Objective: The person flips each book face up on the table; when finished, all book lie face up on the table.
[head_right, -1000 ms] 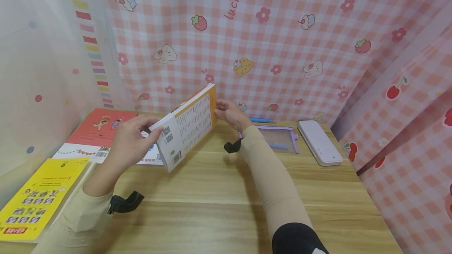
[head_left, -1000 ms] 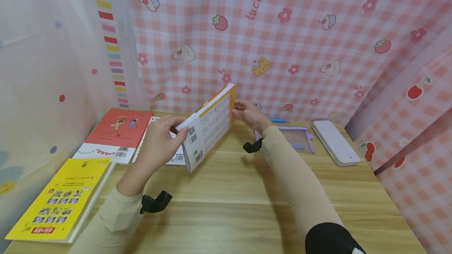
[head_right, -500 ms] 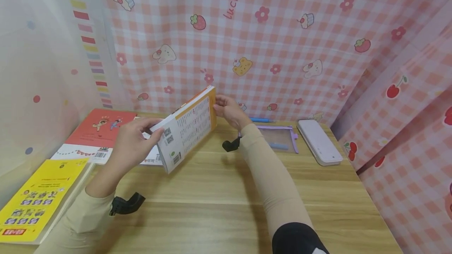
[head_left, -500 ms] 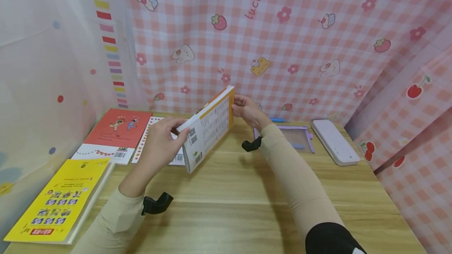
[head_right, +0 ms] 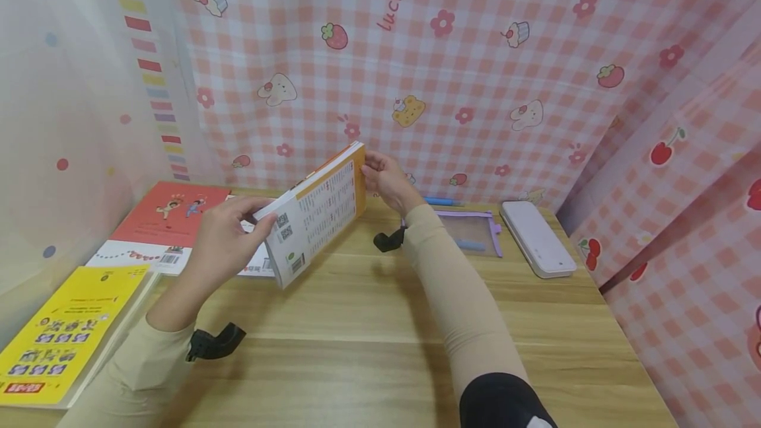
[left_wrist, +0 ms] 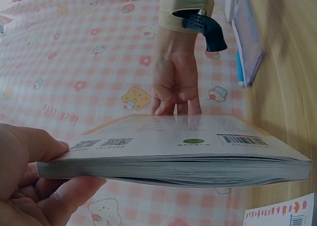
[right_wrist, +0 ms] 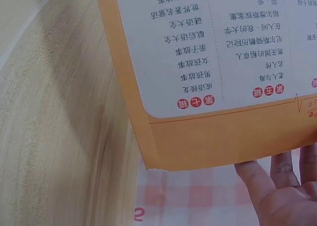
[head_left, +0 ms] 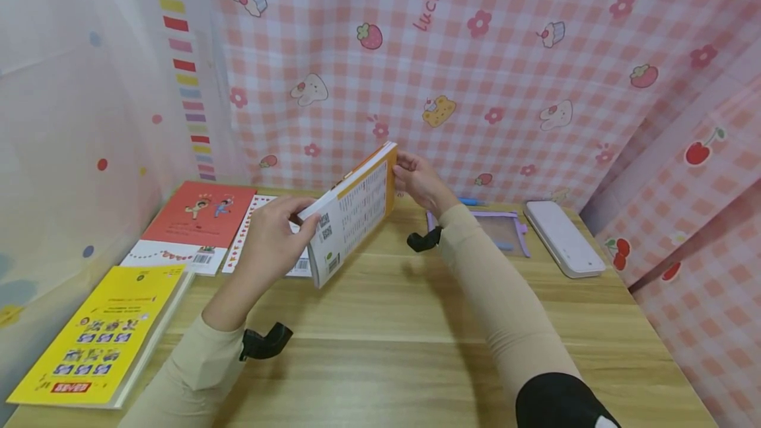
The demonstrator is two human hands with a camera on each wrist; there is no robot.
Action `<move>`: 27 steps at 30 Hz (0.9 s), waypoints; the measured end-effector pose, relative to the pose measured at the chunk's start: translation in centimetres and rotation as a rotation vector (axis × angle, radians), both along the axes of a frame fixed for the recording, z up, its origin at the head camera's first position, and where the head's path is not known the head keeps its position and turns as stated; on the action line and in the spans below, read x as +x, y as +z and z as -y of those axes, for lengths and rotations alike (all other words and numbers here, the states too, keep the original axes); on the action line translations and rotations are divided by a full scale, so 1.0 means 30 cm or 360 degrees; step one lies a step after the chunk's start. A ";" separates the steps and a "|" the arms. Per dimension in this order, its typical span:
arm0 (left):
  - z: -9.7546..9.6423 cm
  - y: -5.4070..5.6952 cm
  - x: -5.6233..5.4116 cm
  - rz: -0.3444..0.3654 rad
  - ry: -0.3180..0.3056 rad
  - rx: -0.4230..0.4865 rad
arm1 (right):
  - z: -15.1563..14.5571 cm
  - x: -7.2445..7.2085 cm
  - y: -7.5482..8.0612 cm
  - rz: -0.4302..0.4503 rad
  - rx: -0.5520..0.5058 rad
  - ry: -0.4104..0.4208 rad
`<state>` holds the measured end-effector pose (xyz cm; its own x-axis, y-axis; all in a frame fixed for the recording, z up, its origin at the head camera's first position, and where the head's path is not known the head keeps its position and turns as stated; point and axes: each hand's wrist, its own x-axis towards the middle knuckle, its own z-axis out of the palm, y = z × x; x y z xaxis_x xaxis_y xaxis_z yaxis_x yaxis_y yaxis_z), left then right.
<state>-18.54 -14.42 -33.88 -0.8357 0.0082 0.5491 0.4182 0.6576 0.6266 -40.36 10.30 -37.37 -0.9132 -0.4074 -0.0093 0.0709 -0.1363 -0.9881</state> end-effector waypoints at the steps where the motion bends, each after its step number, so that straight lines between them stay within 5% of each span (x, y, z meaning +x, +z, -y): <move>1: 0.000 0.000 0.000 -0.0004 0.0001 -0.0001 | 0.001 0.000 0.002 -0.0003 -0.0007 -0.0004; 19: -0.001 -0.005 0.012 -0.0008 0.0020 -0.0015 | -0.001 0.012 0.052 -0.0027 0.0025 -0.0054; 27: -0.004 -0.009 0.016 -0.0020 0.0005 -0.0008 | -0.007 0.009 0.085 -0.0132 0.0008 0.0019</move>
<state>-18.07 -14.30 -34.14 -0.8288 0.0083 0.5594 0.4239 0.6619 0.6182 -40.07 10.51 -34.84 -0.9060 -0.4185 0.0638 -0.0094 -0.1307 -0.9914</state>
